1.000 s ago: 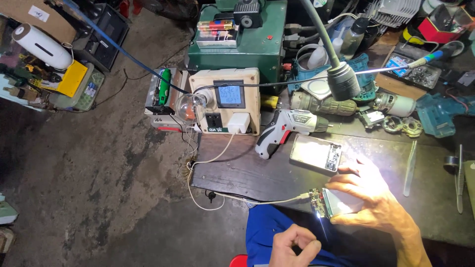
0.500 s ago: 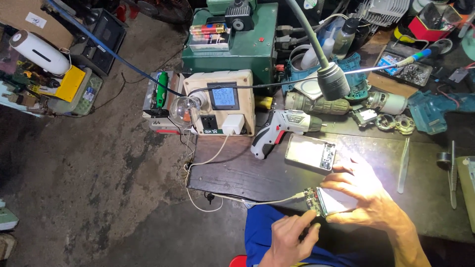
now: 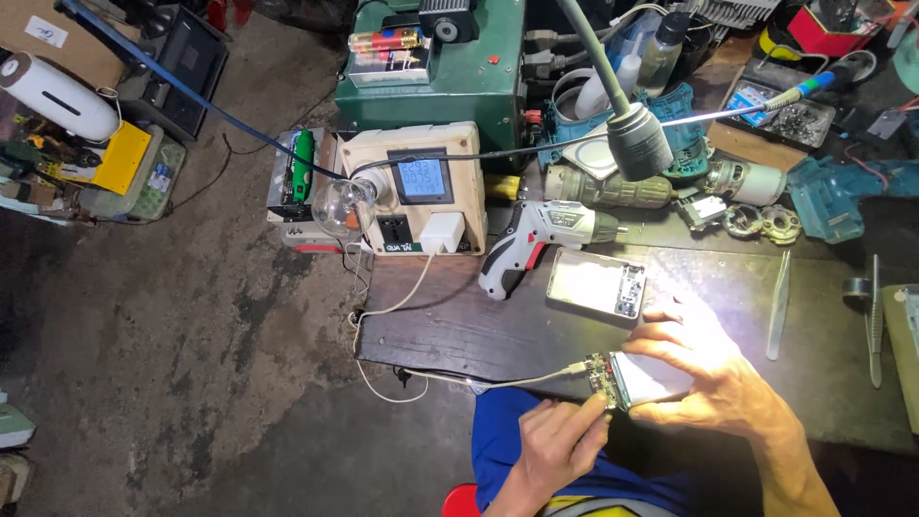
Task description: Soldering wires to a battery protection circuit board and inspecting the work on an electronics repair bench.
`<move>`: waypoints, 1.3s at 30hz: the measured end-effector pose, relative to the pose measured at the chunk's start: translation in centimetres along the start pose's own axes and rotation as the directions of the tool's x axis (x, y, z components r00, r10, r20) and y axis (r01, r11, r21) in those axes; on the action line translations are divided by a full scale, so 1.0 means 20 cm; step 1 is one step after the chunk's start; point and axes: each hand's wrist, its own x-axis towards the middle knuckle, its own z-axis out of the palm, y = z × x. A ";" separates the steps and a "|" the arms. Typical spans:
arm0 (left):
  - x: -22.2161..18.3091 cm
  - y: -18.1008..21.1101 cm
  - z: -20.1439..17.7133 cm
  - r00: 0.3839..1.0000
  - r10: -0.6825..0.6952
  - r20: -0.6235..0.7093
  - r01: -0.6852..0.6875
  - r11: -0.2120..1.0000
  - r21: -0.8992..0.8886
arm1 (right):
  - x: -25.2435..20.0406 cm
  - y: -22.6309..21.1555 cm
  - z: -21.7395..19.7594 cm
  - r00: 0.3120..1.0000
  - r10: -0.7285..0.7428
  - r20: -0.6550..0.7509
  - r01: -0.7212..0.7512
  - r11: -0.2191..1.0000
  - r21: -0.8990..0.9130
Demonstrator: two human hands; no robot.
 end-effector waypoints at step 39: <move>-0.04 0.22 0.18 0.379 -0.878 0.292 0.742 0.099 -0.664 | -0.11 -0.02 -0.05 0.991 0.059 0.118 -0.069 0.994 0.081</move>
